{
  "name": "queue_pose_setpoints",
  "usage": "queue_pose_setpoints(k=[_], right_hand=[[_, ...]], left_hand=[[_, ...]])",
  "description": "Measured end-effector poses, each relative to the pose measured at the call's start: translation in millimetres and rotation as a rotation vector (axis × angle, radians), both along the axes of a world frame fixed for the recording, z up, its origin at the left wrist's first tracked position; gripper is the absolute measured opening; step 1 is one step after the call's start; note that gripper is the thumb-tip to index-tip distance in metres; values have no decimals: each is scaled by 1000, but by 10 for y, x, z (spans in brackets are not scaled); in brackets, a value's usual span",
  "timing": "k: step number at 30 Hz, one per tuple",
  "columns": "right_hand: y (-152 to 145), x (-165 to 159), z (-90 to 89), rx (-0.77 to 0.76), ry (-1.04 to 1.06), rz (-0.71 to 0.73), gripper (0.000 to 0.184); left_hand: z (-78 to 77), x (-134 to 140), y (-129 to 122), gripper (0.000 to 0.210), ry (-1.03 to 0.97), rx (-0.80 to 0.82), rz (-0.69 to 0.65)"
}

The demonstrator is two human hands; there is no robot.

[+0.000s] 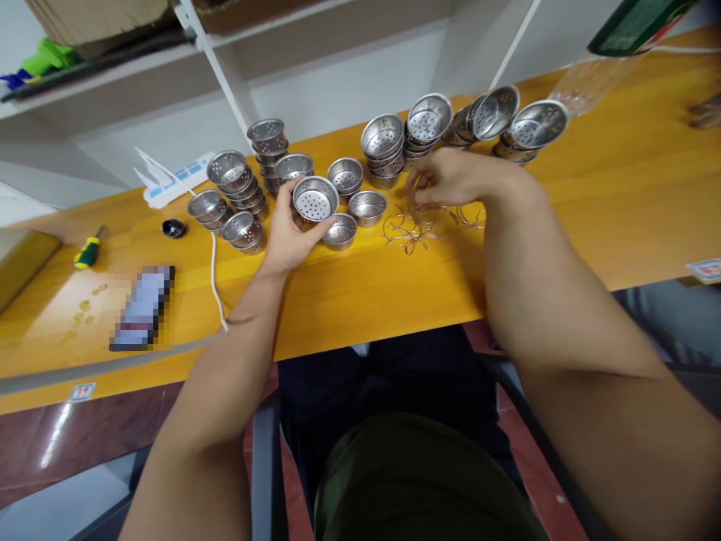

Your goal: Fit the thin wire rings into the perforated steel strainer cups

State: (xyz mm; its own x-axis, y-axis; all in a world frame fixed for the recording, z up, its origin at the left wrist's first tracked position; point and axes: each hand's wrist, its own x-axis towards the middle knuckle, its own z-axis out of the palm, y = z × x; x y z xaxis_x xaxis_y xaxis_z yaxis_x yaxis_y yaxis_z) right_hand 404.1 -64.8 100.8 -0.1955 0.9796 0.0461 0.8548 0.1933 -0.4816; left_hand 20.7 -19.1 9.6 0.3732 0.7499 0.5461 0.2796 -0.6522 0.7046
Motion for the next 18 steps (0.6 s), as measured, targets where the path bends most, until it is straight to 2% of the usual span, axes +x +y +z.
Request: queue_pose_setpoints(k=[3, 5, 10, 13, 18], right_hand=[[15, -5, 13, -197, -99, -7, 13], [24, -104, 8, -211, -125, -1, 5], [9, -403, -10, -197, -279, -144, 10], [-14, -519, -10, -212, -390, -164, 4], [-69, -660, 43, -234, -475, -164, 35]], left_hand=[[32, 15, -39, 114, -11, -16, -1], [4, 9, -29, 115, -26, -21, 3], [-180, -30, 95, 120, -105, 43, -55], [-279, -34, 174, 120, -164, 114, -109], [-327, -3, 235, 121, -200, 160, -137]])
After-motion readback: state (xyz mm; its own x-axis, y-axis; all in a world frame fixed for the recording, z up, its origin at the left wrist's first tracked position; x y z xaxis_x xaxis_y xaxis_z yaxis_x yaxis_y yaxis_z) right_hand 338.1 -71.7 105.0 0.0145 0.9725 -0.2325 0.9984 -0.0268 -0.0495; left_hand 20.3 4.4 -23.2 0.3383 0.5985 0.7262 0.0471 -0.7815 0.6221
